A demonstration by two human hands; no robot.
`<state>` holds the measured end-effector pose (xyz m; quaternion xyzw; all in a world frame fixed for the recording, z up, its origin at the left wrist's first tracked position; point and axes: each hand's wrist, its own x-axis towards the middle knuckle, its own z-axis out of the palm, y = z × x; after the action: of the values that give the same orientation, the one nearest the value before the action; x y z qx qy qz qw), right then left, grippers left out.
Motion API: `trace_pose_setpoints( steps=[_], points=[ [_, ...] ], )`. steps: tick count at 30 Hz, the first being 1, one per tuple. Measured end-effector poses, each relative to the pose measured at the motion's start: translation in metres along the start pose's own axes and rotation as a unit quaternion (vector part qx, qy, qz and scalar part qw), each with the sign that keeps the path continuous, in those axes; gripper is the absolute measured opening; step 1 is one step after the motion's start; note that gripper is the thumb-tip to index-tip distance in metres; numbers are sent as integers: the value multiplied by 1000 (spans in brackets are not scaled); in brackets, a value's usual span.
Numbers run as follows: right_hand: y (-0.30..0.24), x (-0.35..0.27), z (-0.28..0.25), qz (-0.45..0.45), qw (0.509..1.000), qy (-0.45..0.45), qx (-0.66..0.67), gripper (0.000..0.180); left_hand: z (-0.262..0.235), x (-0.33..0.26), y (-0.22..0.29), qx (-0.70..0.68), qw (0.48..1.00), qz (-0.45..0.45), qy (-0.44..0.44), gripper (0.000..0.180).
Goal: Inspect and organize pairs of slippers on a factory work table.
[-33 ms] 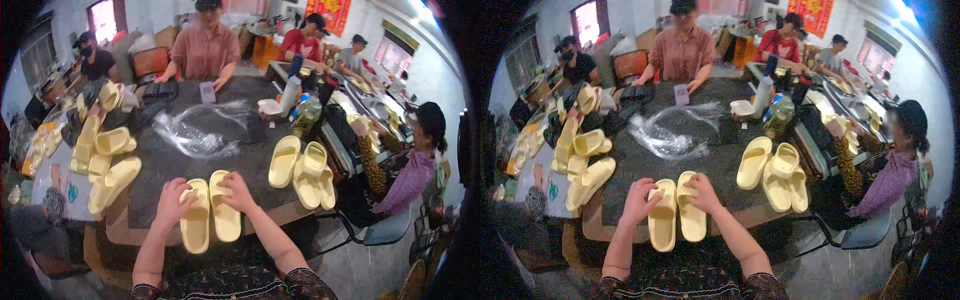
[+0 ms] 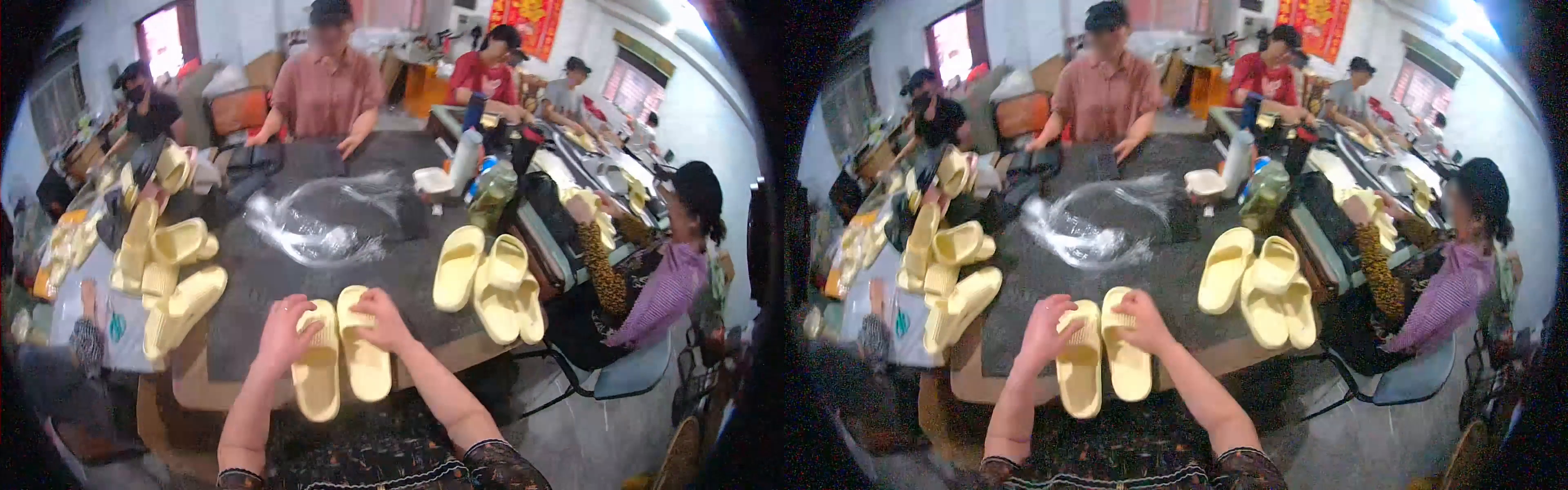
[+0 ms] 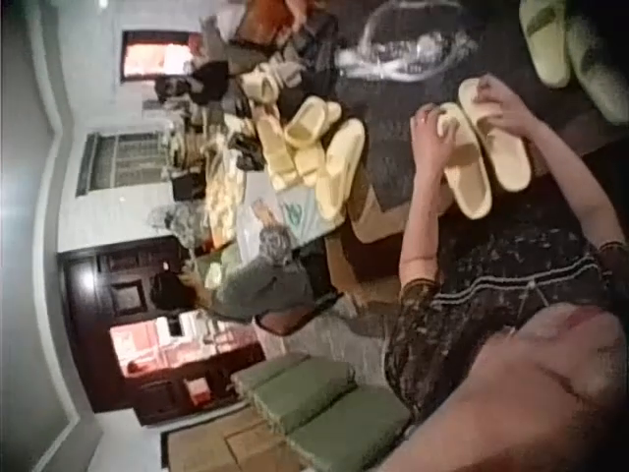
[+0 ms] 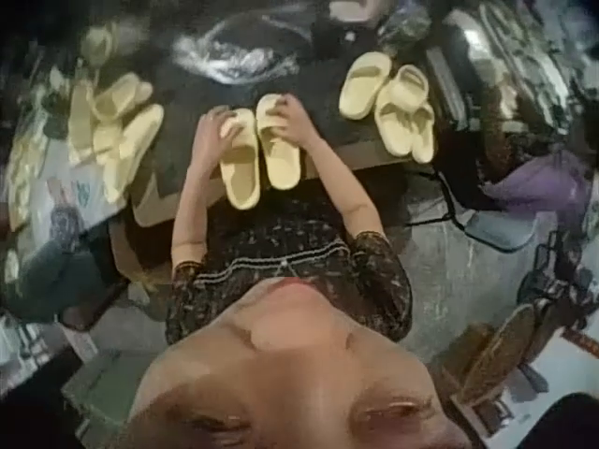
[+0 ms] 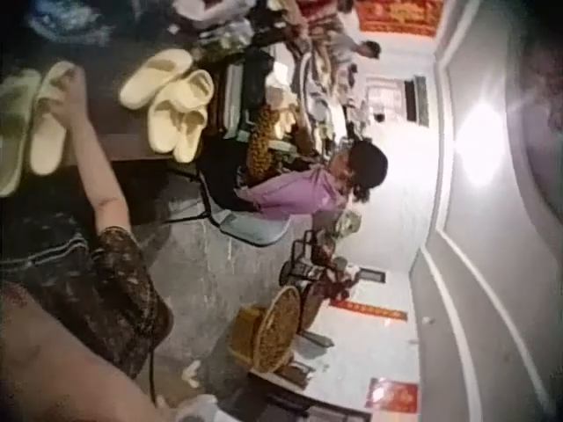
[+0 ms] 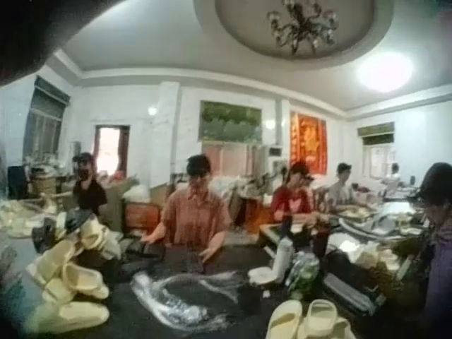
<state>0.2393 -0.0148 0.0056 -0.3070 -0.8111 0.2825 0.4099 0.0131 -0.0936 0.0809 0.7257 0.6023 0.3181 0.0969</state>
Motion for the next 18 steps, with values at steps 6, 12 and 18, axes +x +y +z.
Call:
trace_pose_setpoints(
  steps=[6, 12, 18],
  points=[
    [-4, -4, -8, -24, 1000, 9, -13, 35, 50, 51, -5, 32, 988, 26, -150, 30],
    [-15, -4, -14, -24, 999, -27, 0, 29, 84, 51, -46, -73, 993, -39, -82, 16],
    [-18, 24, -6, 115, 988, 57, 80, 32, 85, 55, -56, -332, 930, -141, 69, 10]
  ],
)
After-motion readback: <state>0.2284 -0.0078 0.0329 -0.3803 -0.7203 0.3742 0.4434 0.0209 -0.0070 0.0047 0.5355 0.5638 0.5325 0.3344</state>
